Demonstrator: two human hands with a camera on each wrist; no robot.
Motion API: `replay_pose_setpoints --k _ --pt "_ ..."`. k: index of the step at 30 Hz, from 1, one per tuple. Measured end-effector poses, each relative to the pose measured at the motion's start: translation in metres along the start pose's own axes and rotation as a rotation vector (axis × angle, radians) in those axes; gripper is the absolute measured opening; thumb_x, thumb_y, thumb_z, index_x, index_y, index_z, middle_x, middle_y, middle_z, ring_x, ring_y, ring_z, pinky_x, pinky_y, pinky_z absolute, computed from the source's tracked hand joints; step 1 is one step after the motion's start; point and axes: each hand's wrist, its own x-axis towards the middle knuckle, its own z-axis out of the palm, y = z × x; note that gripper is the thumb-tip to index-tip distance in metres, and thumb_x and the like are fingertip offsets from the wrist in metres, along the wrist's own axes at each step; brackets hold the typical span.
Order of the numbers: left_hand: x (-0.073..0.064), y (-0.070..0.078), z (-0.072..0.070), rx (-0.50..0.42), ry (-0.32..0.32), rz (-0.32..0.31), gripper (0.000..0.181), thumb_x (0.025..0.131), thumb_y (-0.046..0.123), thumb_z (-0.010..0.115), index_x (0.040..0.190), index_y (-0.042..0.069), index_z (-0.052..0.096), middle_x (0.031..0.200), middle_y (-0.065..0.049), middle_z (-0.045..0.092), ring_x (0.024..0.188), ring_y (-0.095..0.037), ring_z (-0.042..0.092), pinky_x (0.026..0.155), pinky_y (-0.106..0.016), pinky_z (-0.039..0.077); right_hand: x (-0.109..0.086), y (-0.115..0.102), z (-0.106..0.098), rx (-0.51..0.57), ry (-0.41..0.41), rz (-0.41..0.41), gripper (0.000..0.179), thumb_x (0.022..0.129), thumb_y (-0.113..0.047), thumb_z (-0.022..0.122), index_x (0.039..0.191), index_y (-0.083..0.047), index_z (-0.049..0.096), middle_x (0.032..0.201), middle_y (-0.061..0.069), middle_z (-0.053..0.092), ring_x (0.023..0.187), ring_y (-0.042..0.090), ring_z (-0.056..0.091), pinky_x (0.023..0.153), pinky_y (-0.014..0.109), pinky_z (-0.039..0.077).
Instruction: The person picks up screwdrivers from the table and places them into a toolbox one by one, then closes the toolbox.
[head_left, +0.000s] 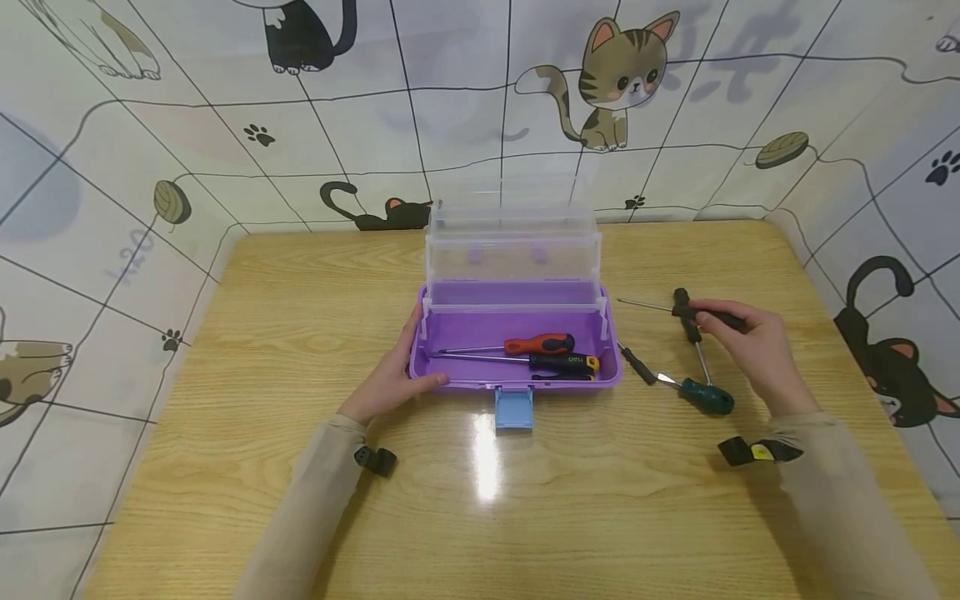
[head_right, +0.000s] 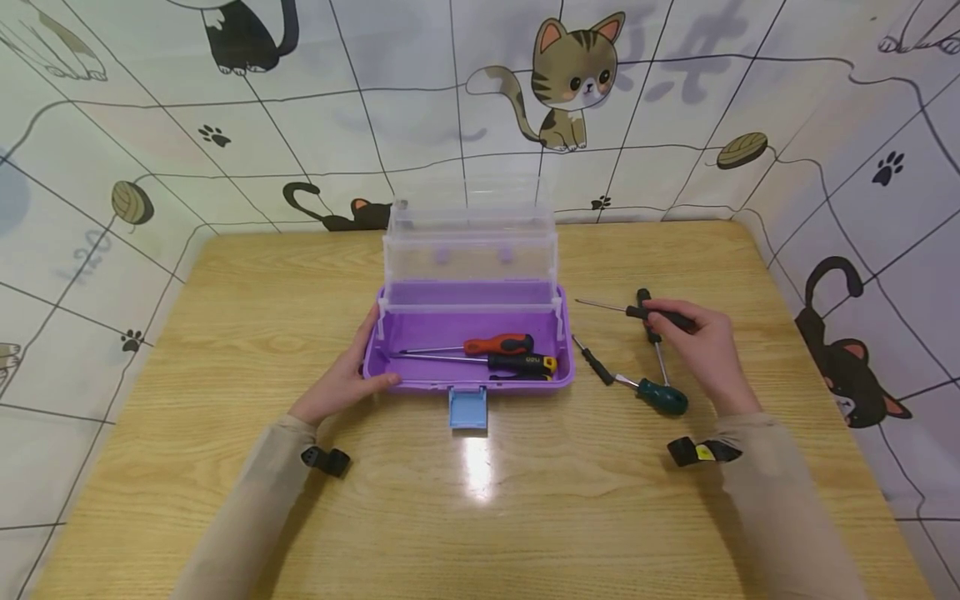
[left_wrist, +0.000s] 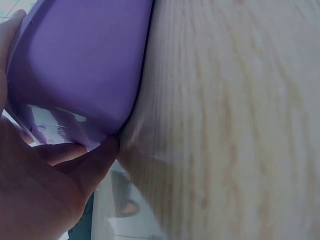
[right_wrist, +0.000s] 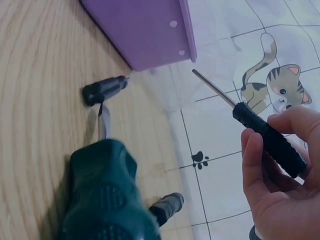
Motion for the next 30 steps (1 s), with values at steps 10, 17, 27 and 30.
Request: replay_pose_setpoints --k 10,17,27,30 --pt "0.000 -0.002 0.000 -0.004 -0.002 0.000 0.109 0.085 0.005 0.074 0.155 0.014 -0.009 0.159 -0.016 -0.003 0.144 -0.032 0.008 0.115 -0.048 0.013 0.003 -0.006 0.002 0.068 0.024 -0.049 0.030 0.094 -0.007 0.062 0.122 0.005 0.064 0.107 -0.011 0.067 0.086 0.006 0.064 0.081 0.012 0.048" --pt "0.001 -0.004 0.000 0.000 -0.006 -0.006 0.108 0.085 0.005 0.074 0.155 0.015 -0.008 0.160 -0.015 -0.003 0.144 -0.031 0.007 0.115 -0.049 0.012 0.003 -0.008 0.003 0.076 0.032 -0.038 0.030 0.094 -0.008 0.063 0.121 0.005 0.065 0.107 -0.011 0.067 0.085 0.005 0.063 0.080 0.011 0.048" --pt "0.007 -0.036 0.001 -0.006 0.011 0.010 0.113 0.084 0.009 0.076 0.155 0.031 -0.009 0.161 -0.007 -0.004 0.144 -0.029 0.009 0.114 -0.049 0.013 0.006 -0.013 0.004 0.042 0.059 -0.052 0.030 0.094 -0.010 0.063 0.121 0.004 0.065 0.105 -0.012 0.066 0.084 0.007 0.063 0.079 0.012 0.049" --pt "0.007 -0.040 0.001 -0.005 0.016 0.019 0.114 0.083 0.015 0.078 0.154 0.036 -0.008 0.161 -0.004 -0.001 0.144 -0.028 0.013 0.114 -0.049 0.016 0.007 -0.016 0.004 0.038 0.066 -0.059 0.030 0.094 -0.009 0.063 0.120 0.004 0.066 0.104 -0.012 0.066 0.083 0.008 0.063 0.078 0.012 0.049"
